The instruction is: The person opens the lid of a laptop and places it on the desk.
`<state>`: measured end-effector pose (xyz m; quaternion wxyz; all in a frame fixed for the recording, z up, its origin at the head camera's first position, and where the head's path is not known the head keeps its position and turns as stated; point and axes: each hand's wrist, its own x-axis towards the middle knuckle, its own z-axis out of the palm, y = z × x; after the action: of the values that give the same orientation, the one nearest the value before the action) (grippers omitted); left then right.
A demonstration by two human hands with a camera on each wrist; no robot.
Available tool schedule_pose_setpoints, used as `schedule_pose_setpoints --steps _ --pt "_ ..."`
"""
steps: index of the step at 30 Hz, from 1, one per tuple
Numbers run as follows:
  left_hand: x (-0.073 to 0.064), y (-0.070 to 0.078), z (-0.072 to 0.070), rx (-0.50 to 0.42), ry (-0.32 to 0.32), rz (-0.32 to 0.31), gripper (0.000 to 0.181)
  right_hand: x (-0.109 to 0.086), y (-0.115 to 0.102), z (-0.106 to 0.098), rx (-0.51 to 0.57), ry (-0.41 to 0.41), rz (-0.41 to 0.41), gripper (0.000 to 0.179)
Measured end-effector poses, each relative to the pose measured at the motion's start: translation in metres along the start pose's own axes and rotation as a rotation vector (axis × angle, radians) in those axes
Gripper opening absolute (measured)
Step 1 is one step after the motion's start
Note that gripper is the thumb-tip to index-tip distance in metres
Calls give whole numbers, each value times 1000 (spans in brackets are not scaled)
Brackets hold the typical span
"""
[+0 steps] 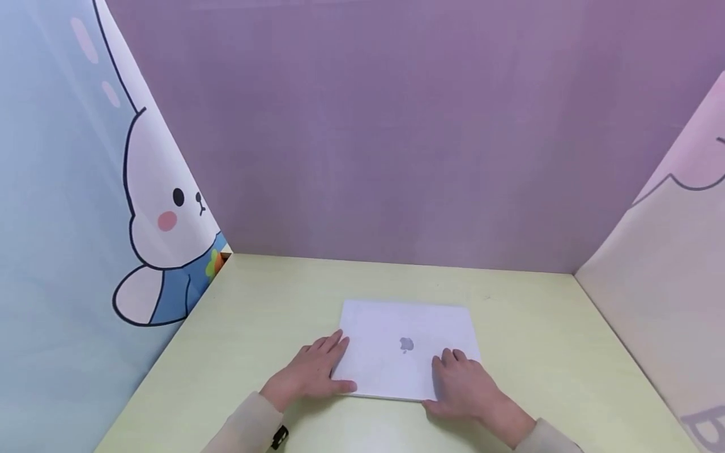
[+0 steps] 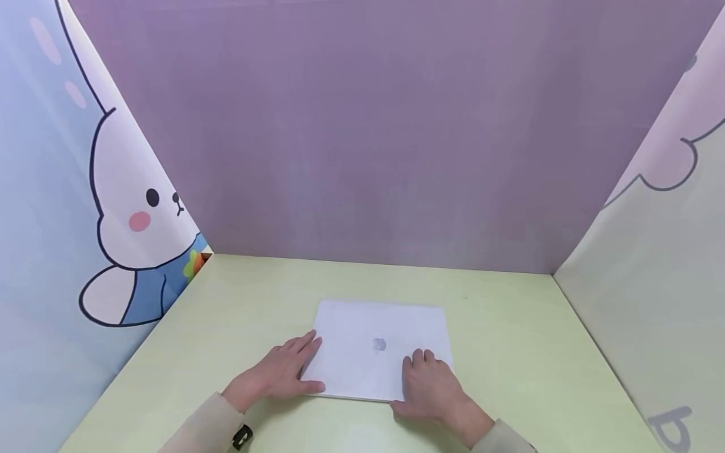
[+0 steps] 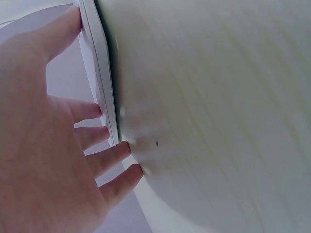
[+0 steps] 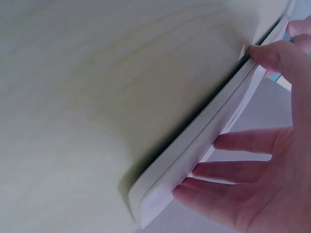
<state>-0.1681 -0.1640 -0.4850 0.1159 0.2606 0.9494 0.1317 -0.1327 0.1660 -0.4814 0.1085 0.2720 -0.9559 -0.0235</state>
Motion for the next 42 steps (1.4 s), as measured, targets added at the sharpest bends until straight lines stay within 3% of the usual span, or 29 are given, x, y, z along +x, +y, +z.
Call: schedule_pose_setpoints --steps 9,17,28,37,42 --pt "-1 0 4 2 -12 -18 98 0 -9 9 -68 6 -3 78" --pt "3 0 4 -31 -9 -9 97 1 -2 17 -132 91 -74 77" --pt "1 -3 6 -82 -12 -30 100 0 3 17 -169 140 -140 72" --pt "-5 -8 5 -92 26 41 121 -1 5 15 -155 204 -169 68" --pt "-8 -10 4 -99 42 50 115 0 5 13 -136 193 -163 67"
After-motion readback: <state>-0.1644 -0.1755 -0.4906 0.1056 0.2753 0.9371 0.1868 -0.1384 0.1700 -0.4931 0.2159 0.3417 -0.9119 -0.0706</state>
